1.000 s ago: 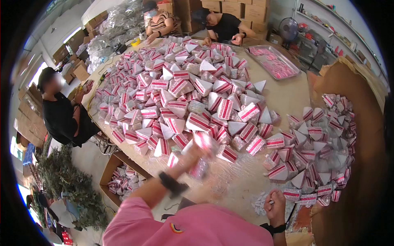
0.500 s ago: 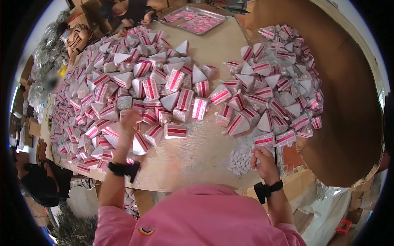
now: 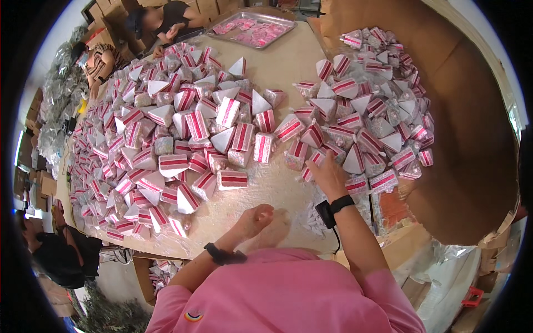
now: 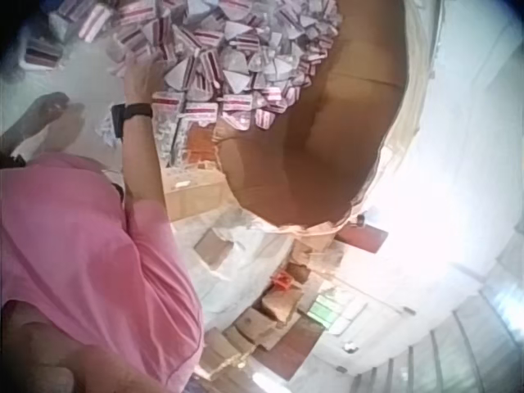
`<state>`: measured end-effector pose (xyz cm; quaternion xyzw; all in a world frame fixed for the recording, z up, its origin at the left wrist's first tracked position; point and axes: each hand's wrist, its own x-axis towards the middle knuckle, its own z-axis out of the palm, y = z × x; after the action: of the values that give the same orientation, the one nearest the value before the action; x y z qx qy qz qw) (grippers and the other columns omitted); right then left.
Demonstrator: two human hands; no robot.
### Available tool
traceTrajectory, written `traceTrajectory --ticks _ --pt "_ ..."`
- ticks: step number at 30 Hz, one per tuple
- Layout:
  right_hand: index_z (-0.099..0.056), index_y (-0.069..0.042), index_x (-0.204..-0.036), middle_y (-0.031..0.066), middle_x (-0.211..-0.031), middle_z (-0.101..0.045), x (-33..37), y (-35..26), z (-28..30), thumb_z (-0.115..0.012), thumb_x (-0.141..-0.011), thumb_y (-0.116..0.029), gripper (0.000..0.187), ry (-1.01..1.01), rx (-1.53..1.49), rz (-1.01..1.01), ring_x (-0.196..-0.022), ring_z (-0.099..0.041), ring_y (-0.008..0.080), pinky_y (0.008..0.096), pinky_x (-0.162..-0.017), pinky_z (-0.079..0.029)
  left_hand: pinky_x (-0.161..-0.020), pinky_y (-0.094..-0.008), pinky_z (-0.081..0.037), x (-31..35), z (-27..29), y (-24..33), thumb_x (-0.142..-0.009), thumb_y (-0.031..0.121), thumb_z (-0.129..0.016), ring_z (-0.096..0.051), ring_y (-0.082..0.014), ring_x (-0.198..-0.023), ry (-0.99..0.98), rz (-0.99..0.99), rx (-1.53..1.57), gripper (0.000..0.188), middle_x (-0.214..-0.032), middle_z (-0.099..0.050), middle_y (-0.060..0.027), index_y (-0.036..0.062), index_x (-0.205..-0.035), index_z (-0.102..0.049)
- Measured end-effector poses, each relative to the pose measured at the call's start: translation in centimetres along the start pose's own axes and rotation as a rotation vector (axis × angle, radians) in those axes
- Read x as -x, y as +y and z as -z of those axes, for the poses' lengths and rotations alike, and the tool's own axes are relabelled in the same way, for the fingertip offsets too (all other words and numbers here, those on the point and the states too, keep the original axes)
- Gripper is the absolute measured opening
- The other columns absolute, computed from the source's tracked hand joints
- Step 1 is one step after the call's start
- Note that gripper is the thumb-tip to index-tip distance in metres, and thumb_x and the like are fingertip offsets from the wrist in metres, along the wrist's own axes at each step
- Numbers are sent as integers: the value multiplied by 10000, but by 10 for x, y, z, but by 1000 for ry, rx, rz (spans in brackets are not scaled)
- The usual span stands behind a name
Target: The recorder picks up small triangular-shaped white and pink packages from a large pile and sorts them into smaller groups on a table.
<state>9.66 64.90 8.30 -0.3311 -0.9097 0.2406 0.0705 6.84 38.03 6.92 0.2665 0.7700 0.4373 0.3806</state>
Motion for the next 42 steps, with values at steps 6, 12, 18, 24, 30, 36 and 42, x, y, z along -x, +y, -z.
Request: traceTrajectory --ticks 6,12,18,24,30,36,42 --pt "-417 -2 -1205 259 -1009 -607 8 32 -26 -654 -743 -316 607 96 -228 168 -884 -617 384 459 -786 -477 -751 -294 -481 0 9 -6 -856 153 -590 -591 -163 -864 48 -3 21 333 -1019 -624 -89 29 -1160 -536" --pt "-481 -64 -1193 6 -815 -571 41 51 5 -636 -798 -130 429 -520 -959 -91 -552 -518 68 217 -421 -400 -789 -338 -467 -22 11 28 -857 262 -596 -539 -183 -987 81 -70 372 518 -1289 -456 -101 67 -1302 -416" --pt "-467 -50 -1204 18 -812 -573 74 -9 28 -618 -844 -230 429 -798 -1003 174 -669 -534 121 286 -581 -438 -891 -354 -438 -35 -6 57 -848 376 -571 -538 -187 -1023 -262 -43 828 513 -1153 -543 -81 42 -1226 -474" --pt "-508 -42 -893 -2 -560 -430 98 -9 -6 -521 -893 -433 391 -470 -988 -36 -468 -436 103 256 -429 -316 -857 -348 -460 -40 -9 59 -905 298 -524 -563 -180 -968 122 20 1129 294 -1055 -565 -57 78 -1101 -526" --pt "-517 -47 -710 -16 -487 -393 126 -19 -3 -483 -897 -473 466 -671 -1384 -155 -394 -378 99 269 -374 -288 -788 -321 -485 -30 -12 65 -882 307 -555 -563 -187 -939 216 -228 848 421 -1051 -546 -75 46 -1188 -432" --pt "-530 7 -684 12 -560 -482 122 -7 -52 -502 -898 -356 423 -193 -874 460 -521 -462 127 313 -505 -392 -725 -286 -493 -4 18 70 -827 191 -572 -568 -172 -907 87 -155 555 416 -1035 -549 -86 27 -1192 -457" --pt "-551 -44 -805 -18 -593 -425 131 -17 16 -459 -938 -241 255 -768 -1237 50 -498 -406 86 237 -454 -332 -622 -285 -472 4 15 52 -862 226 -519 -580 -177 -757 1 -7 844 308 -893 -603 -108 11 -1082 -522"
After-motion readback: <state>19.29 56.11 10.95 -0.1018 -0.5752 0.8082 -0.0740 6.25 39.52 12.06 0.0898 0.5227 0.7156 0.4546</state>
